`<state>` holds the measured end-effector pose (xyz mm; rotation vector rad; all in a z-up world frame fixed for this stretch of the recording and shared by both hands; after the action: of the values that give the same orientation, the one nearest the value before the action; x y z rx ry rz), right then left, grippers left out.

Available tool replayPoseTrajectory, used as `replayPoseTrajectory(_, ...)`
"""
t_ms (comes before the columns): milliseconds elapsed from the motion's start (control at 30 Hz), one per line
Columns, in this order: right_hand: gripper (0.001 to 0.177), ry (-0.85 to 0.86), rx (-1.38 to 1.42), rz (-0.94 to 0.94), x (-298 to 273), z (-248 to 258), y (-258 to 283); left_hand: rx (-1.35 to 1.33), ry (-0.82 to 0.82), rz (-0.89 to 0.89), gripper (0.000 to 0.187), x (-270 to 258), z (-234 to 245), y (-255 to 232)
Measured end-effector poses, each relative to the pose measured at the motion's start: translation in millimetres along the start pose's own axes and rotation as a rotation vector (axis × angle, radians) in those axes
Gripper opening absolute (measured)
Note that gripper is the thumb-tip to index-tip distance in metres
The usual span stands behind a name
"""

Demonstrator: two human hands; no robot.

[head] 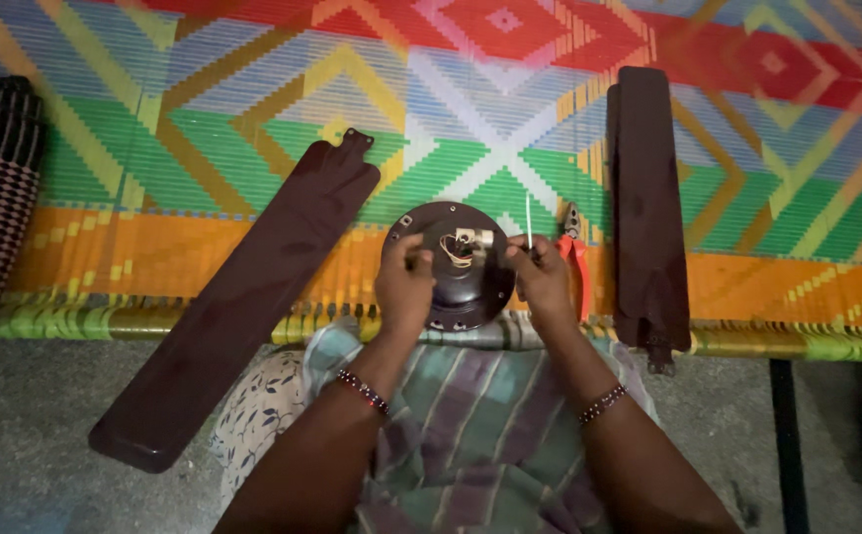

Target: The person uses a screwdriver to tighten screws on a ceiling fan motor housing. They hold the motor with one hand and turn the screwdriver with the other, repeatedly adjusting the same screw.

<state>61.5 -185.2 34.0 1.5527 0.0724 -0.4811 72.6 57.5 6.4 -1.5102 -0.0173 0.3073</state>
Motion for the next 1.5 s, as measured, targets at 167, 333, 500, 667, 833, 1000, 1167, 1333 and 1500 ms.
replayPoseTrajectory(167, 0.018, -0.062, -0.015, -0.053, 12, 13, -7, 0.406, -0.220, -0.352, 0.040, -15, 22, -21)
replayPoseTrajectory(333, 0.021, -0.147, -0.315, 0.346, 21, 13, 1, 0.585, -0.213, -0.353, 0.057, -47, 13, -24)
replayPoseTrajectory(500, 0.041, -0.144, -0.673, 0.198, 45, 18, -33, 0.647, -0.219, -0.397, 0.056, -77, 4, -42)
replayPoseTrajectory(667, 0.046, -0.044, -0.546, 0.292, 54, 16, -51, 0.574, -0.169, -0.486, 0.058, -80, -3, -62)
replayPoseTrajectory(833, 0.053, -0.013, -0.389, 0.022, 65, 21, -74, 0.464, -0.055, -0.589, 0.083, -72, -17, -78)
replayPoseTrajectory(1000, 0.059, -0.027, -0.385, -0.145, 64, 26, -86, 0.624, 0.007, -0.490, 0.090, -58, -22, -71)
replayPoseTrajectory(1167, 0.059, 0.079, -0.305, -0.175, 54, 21, -93, 0.546, -0.014, -0.561, 0.091, -46, -13, -70)
replayPoseTrajectory(1333, 0.047, -0.158, -0.655, 0.382, 26, 14, -26, 0.470, -0.034, -0.533, 0.091, -39, -9, -65)
replayPoseTrajectory(1500, 0.035, 0.058, -0.060, -0.264, 17, 2, -23, 0.549, -0.103, -0.529, 0.089, -43, -13, -68)
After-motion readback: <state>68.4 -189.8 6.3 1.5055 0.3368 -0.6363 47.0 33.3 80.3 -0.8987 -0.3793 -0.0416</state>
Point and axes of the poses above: each hand's wrist, its own x-axis towards the middle knuckle, its own z-axis out of the back of the hand, y = z × x, the point moved 8 cm from there along x, towards the middle knuckle, and after that the axes turned 8 degrees about -z, right-handed, at the moved point
